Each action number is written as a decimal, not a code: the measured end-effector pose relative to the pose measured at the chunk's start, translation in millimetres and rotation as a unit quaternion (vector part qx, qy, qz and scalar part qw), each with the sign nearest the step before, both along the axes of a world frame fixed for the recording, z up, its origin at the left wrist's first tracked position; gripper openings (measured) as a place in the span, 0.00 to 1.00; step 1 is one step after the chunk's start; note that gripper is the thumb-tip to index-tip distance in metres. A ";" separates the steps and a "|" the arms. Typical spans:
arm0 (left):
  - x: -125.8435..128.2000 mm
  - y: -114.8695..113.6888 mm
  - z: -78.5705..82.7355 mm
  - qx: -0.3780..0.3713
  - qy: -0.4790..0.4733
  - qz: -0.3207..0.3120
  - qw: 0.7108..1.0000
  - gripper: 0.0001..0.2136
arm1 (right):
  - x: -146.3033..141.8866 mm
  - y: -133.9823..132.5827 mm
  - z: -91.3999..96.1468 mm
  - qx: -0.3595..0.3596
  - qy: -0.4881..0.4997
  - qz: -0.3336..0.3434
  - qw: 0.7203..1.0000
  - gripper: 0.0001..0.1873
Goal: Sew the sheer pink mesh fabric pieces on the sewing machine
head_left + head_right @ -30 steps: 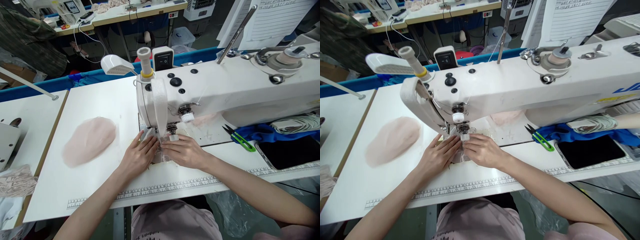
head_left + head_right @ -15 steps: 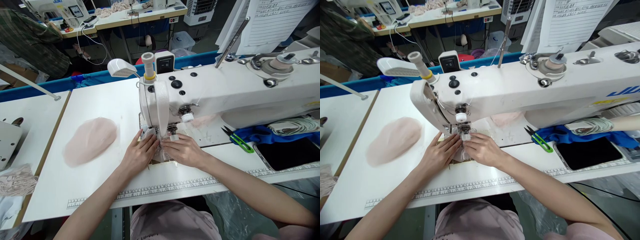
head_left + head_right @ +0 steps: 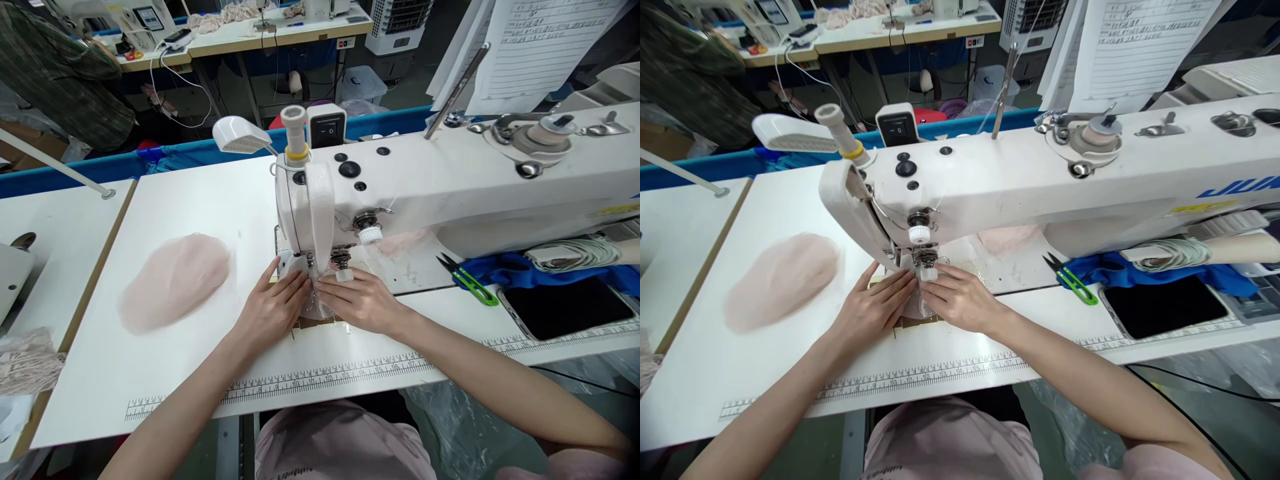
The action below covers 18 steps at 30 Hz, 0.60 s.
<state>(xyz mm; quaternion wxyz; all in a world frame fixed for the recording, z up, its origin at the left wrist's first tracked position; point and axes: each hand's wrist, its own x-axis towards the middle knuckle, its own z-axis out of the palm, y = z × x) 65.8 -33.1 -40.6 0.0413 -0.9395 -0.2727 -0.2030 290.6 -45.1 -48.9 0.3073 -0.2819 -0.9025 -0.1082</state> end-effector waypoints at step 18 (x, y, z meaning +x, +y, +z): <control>0.9 -2.4 -0.4 0.025 0.006 0.003 1.000 0.17 | -1.5 2.9 1.2 0.034 -0.035 -0.024 0.999 0.11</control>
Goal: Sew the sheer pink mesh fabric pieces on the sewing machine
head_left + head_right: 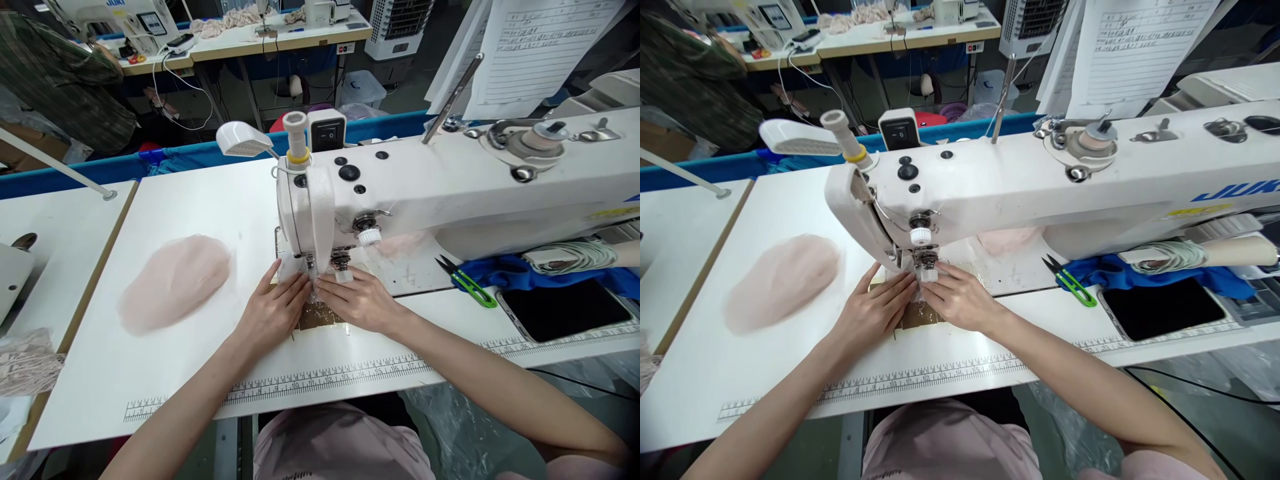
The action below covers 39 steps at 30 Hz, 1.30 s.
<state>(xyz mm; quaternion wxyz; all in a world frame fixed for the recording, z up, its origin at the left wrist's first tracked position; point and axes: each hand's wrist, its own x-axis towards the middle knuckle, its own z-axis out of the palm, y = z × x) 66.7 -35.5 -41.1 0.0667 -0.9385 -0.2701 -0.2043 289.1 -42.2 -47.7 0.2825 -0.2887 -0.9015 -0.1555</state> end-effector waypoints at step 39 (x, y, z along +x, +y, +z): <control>5.8 8.4 -0.5 -0.009 -0.024 0.052 0.998 0.13 | -3.7 4.6 -5.5 -0.093 0.006 -0.088 0.992 0.12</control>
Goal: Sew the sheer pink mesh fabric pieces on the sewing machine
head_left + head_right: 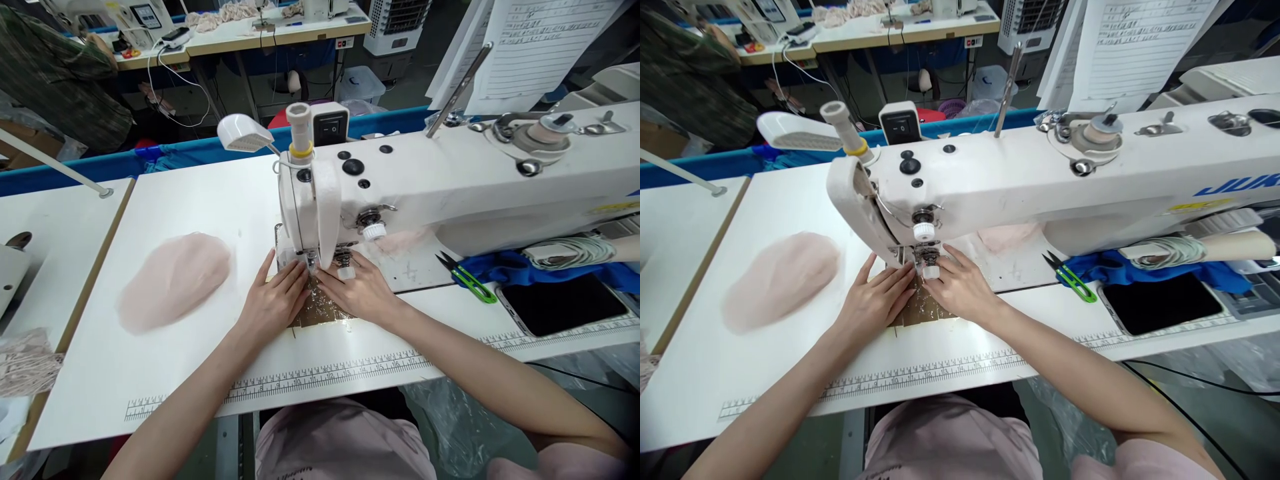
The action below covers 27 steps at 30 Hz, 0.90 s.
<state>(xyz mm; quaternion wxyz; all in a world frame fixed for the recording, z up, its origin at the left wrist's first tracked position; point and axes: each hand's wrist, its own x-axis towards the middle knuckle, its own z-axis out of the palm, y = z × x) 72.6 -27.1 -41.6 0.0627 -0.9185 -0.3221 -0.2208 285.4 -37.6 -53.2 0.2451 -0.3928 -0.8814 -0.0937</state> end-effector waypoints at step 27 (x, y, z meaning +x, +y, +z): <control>0.4 12.4 -4.2 -0.013 0.014 0.030 0.999 0.15 | 7.9 6.1 6.0 -0.006 0.002 -0.028 1.000 0.10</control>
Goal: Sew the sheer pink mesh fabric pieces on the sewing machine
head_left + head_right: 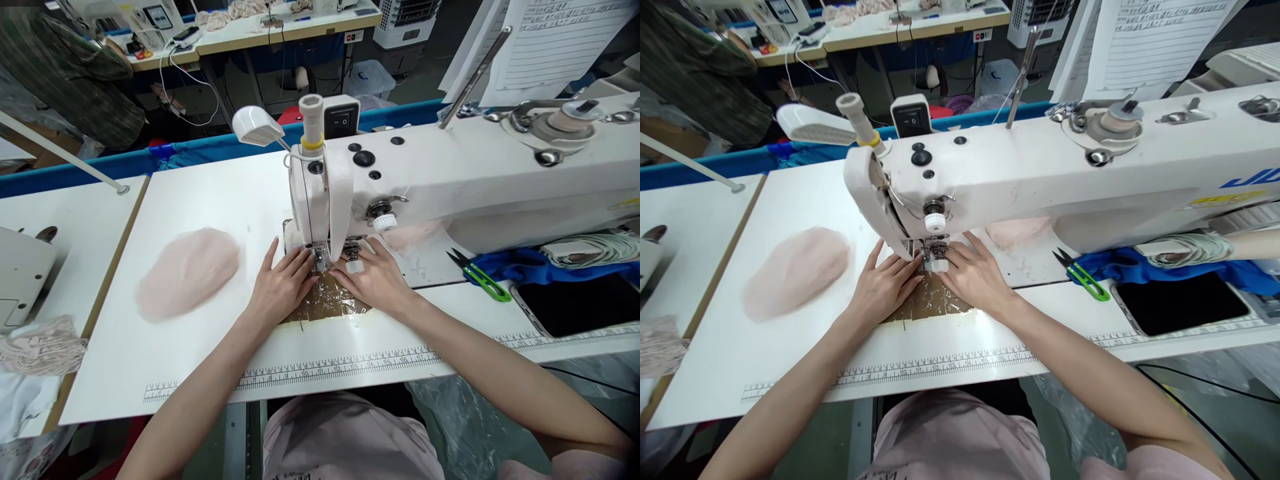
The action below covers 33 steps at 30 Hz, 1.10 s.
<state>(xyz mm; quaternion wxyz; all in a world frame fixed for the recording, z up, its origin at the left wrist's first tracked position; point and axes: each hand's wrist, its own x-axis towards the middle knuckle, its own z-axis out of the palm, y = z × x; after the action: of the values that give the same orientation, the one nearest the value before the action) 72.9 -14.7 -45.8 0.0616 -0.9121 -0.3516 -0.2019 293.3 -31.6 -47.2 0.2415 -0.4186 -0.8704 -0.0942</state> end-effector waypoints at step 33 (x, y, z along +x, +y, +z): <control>-5.0 -29.7 20.0 -0.176 0.103 0.100 0.974 0.08 | 2.7 1.1 1.9 -0.053 0.135 0.040 0.989 0.11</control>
<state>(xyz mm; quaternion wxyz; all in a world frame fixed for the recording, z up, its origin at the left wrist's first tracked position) 67.9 -44.5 -25.8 -0.0441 -0.8847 -0.4629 -0.0342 296.0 -30.5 -45.3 0.3378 -0.4047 -0.8496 0.0190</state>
